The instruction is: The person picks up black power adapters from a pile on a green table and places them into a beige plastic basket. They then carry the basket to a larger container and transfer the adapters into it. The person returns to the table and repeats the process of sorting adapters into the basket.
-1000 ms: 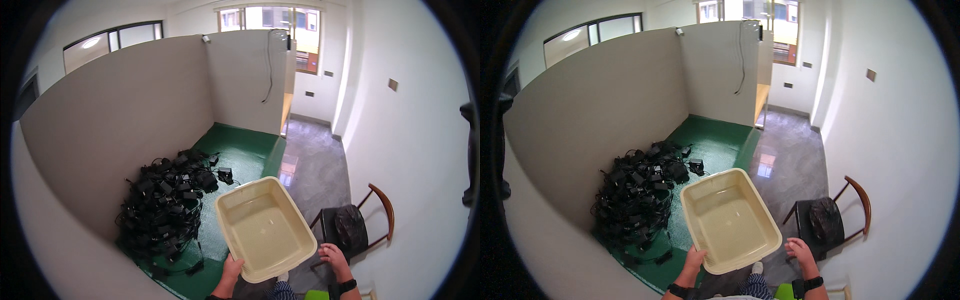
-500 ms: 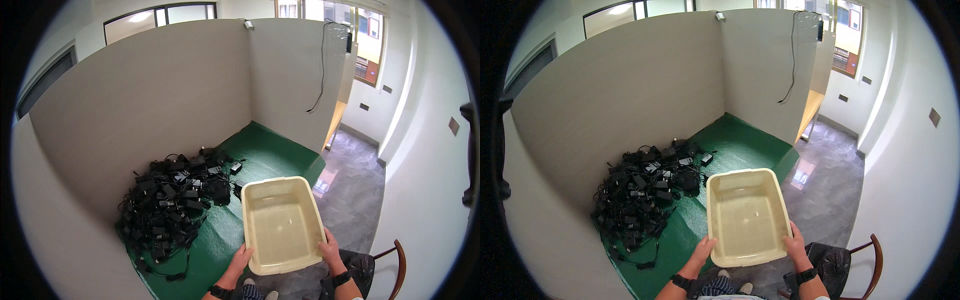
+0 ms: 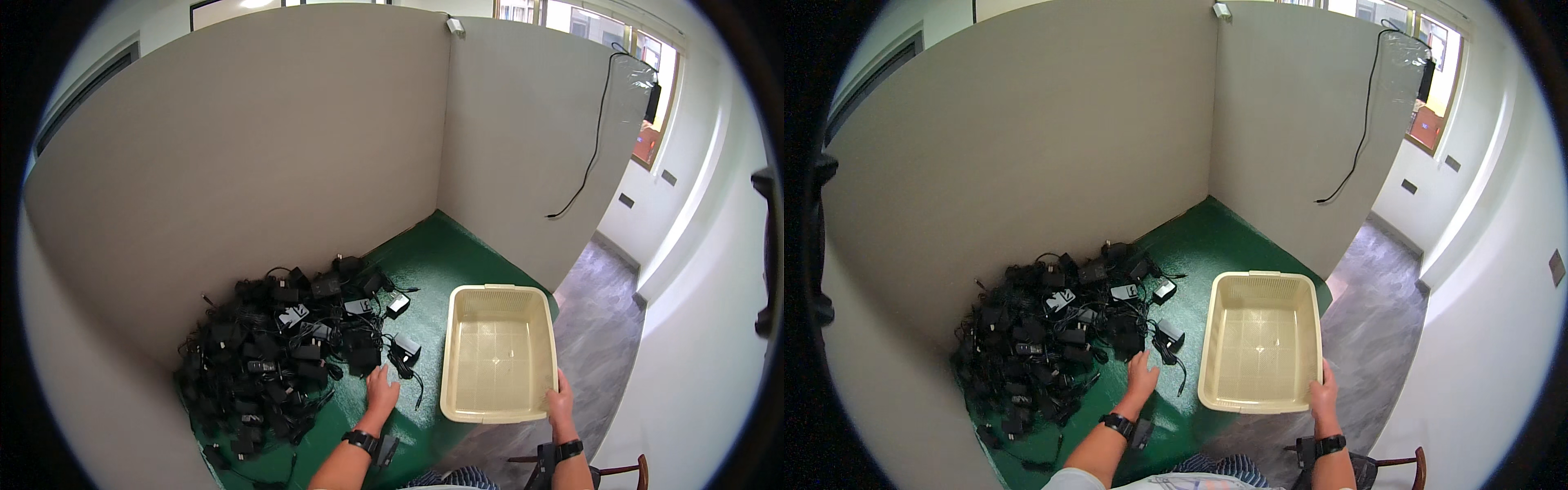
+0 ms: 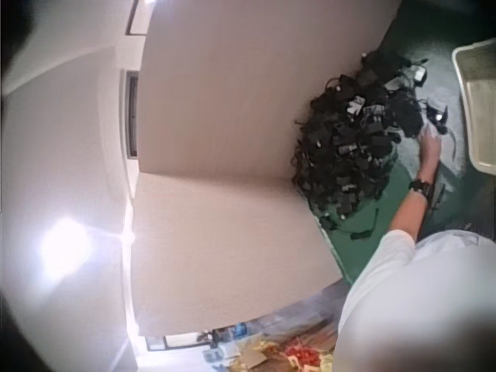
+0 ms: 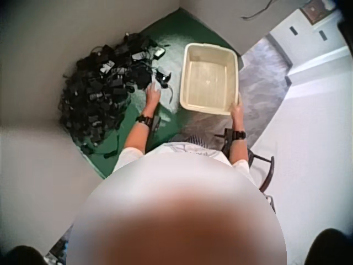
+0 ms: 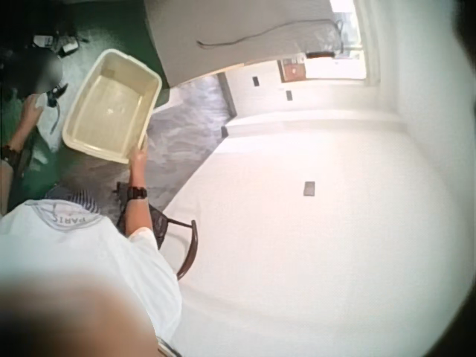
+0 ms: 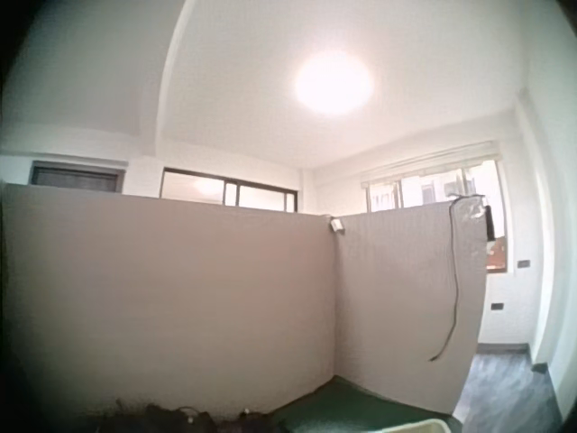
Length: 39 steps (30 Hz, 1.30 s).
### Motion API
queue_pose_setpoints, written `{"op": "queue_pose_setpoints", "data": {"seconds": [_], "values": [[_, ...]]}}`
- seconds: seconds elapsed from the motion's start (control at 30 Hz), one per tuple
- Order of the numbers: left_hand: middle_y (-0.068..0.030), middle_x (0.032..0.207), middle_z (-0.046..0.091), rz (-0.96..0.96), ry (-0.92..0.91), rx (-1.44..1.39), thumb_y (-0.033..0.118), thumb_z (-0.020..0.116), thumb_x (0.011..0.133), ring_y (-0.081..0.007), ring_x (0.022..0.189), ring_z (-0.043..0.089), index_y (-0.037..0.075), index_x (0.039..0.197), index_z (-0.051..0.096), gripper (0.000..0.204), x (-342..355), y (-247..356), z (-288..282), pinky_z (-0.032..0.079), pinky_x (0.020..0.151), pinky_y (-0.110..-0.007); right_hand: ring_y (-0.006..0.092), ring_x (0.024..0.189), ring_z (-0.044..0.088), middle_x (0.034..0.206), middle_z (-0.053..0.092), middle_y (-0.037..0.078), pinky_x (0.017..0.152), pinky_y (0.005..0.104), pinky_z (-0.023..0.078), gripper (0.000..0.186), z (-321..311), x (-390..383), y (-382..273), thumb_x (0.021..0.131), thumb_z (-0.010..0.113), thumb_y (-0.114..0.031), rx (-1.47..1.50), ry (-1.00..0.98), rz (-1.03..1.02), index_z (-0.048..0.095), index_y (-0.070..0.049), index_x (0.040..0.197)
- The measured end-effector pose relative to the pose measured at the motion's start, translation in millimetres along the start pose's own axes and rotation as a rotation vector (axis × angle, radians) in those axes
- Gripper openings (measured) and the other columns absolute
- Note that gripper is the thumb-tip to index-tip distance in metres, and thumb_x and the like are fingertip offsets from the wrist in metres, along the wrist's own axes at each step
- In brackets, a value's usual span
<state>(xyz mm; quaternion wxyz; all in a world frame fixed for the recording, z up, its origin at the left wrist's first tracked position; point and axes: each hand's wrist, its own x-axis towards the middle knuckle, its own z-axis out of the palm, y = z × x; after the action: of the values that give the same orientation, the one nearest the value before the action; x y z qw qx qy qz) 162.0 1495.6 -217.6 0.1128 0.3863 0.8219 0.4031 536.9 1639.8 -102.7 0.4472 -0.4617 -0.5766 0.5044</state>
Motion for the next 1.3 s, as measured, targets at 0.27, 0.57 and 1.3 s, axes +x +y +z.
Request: {"op": "queue_pose_setpoints", "data": {"seconds": [0.27,0.57,1.3], "values": [[-0.0239,0.13,0.044,-0.135,0.085,0.283,0.012,0.059,0.07,-0.0394,0.124,0.036,-0.001,0.121,0.052,0.053,-40.9,-39.7,-19.4,0.03,0.103,-0.049,0.0202,0.113,0.05,0.124,0.052,0.012,0.097,0.0288,0.037,0.062,32.1,142.5,31.0,0.069,0.044,0.006,-0.043,-0.208,0.036,0.042,0.004,0.131],[-0.021,0.139,0.033,-0.281,0.266,0.28,0.014,0.064,0.077,-0.0377,0.129,0.029,0.002,0.13,0.044,0.058,-0.1,10.8,-27.4,0.031,0.102,-0.05,0.0396,0.119,0.042,0.126,0.048,0.024,0.105,0.0446,0.029,0.065,121.8,258.6,5.2,0.068,0.054,0.003,-0.869,-0.275,-0.716,0.042,-0.001,0.131],[-0.0228,0.136,0.031,-0.589,0.216,0.413,0.026,0.08,0.064,-0.0445,0.122,0.031,0.014,0.131,0.044,0.077,49.8,30.1,-0.1,0.036,0.096,-0.052,0.0392,0.11,0.047,0.121,0.042,0.022,0.093,0.0392,0.043,0.046,306.2,157.7,7.4,0.064,0.075,-0.022,-0.352,-1.51,-0.451,0.058,-0.01,0.105]]}}
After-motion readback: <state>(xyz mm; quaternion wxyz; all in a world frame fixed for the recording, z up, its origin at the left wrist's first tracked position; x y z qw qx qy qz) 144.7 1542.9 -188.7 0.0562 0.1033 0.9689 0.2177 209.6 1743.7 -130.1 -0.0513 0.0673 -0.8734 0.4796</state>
